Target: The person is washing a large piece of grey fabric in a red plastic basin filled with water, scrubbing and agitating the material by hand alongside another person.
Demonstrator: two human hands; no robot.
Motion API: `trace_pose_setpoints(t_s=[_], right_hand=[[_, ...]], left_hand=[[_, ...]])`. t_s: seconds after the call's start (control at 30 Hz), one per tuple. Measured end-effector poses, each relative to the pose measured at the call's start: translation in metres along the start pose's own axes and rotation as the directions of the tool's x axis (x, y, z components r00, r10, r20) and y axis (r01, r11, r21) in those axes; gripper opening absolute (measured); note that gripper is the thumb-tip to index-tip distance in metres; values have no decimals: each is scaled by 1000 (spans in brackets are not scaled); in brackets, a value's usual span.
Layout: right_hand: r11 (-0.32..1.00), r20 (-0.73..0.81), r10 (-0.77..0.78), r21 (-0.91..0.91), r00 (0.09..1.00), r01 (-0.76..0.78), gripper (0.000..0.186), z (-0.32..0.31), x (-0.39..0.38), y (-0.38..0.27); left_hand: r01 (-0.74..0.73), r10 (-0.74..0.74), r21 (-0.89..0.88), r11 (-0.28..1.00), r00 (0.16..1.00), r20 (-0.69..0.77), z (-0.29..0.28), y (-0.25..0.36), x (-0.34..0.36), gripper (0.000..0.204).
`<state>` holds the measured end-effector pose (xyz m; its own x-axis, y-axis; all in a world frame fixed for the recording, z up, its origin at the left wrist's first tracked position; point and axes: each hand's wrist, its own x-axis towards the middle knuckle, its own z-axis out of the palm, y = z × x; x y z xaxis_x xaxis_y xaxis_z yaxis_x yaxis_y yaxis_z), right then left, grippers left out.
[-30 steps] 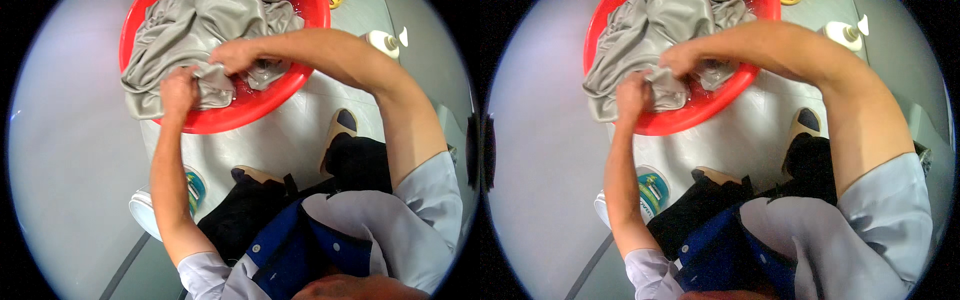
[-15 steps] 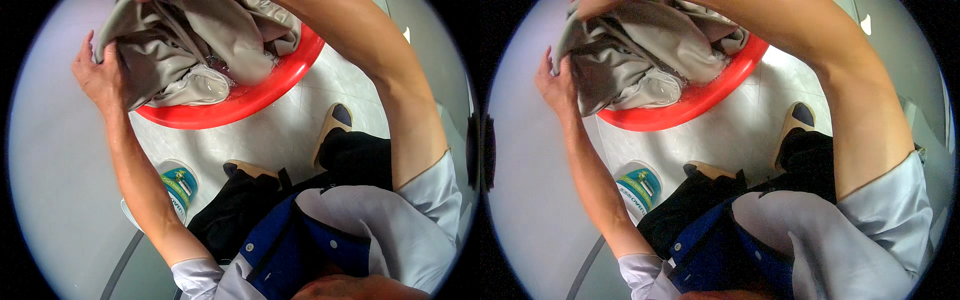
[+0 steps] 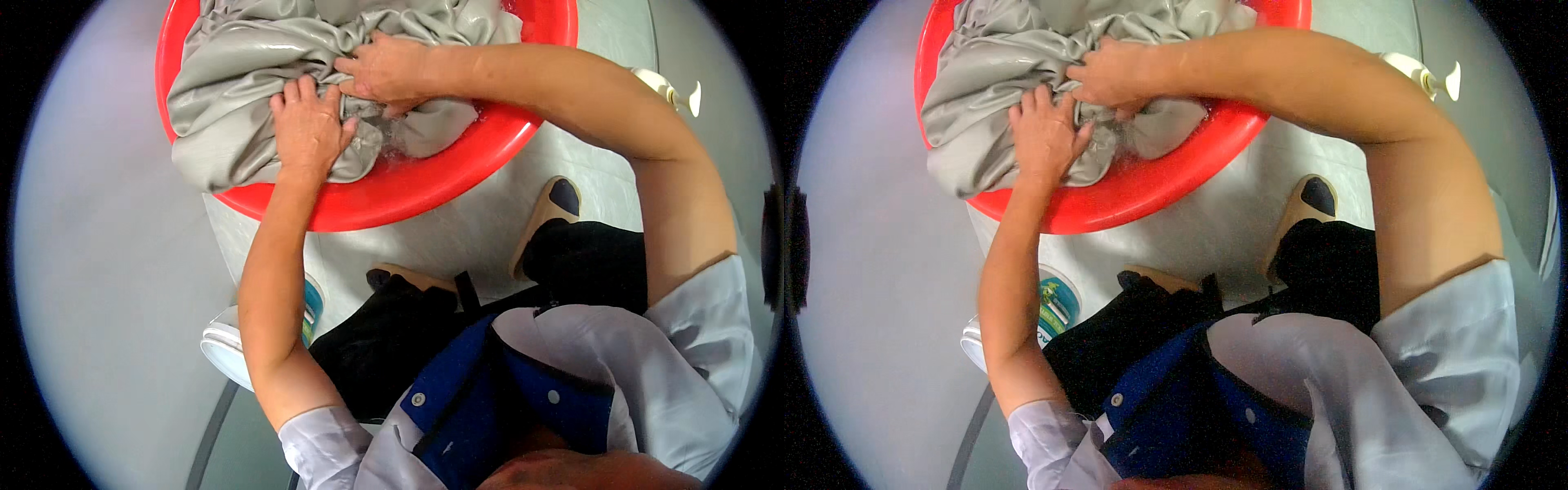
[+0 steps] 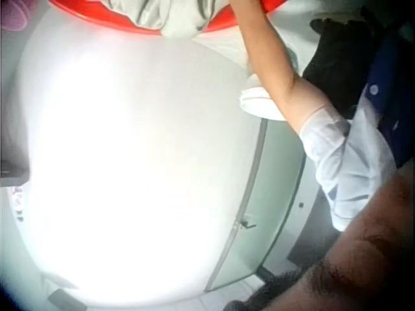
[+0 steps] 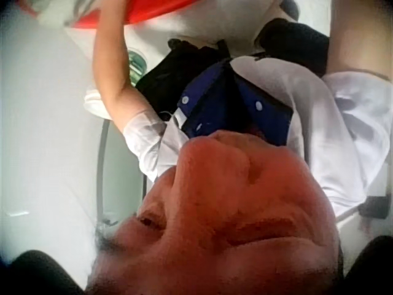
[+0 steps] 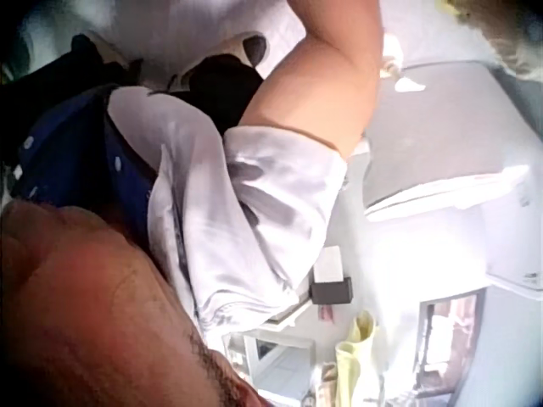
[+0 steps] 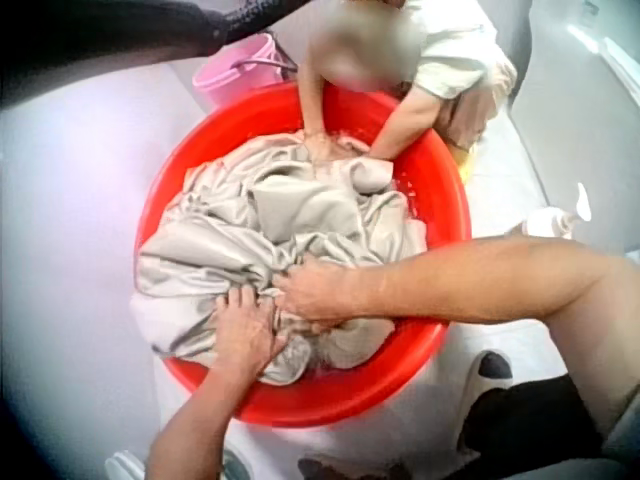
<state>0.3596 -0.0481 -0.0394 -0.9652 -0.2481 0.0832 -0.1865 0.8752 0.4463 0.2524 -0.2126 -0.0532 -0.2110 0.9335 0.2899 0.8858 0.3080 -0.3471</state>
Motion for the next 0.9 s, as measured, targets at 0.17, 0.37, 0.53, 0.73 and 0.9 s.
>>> trace_pose_setpoints(t_s=[0.17, 0.37, 0.53, 0.73, 0.9], right_hand=[[984, 60, 86, 153, 995, -94, 39, 32, 36, 18], [760, 46, 81, 643, 996, -92, 19, 49, 70, 46], [754, 141, 200, 610, 970, -244, 21, 114, 50, 63], [757, 191, -40, 646, 981, -95, 32, 55, 21, 47], [485, 12, -58, 874, 998, 17, 41, -32, -13, 85]], left_hand=[[-154, 95, 240, 958, 967, 238, 21, -11, 34, 37], [-261, 173, 493, 830, 961, 218, 63, -17, 49, 40], [-225, 189, 128, 966, 950, 248, 80, 6, 83, 31], [-107, 164, -299, 948, 971, 171, 36, -11, 51, 28], [0, 186, -722, 691, 966, 177, -52, -43, 41, 34]])
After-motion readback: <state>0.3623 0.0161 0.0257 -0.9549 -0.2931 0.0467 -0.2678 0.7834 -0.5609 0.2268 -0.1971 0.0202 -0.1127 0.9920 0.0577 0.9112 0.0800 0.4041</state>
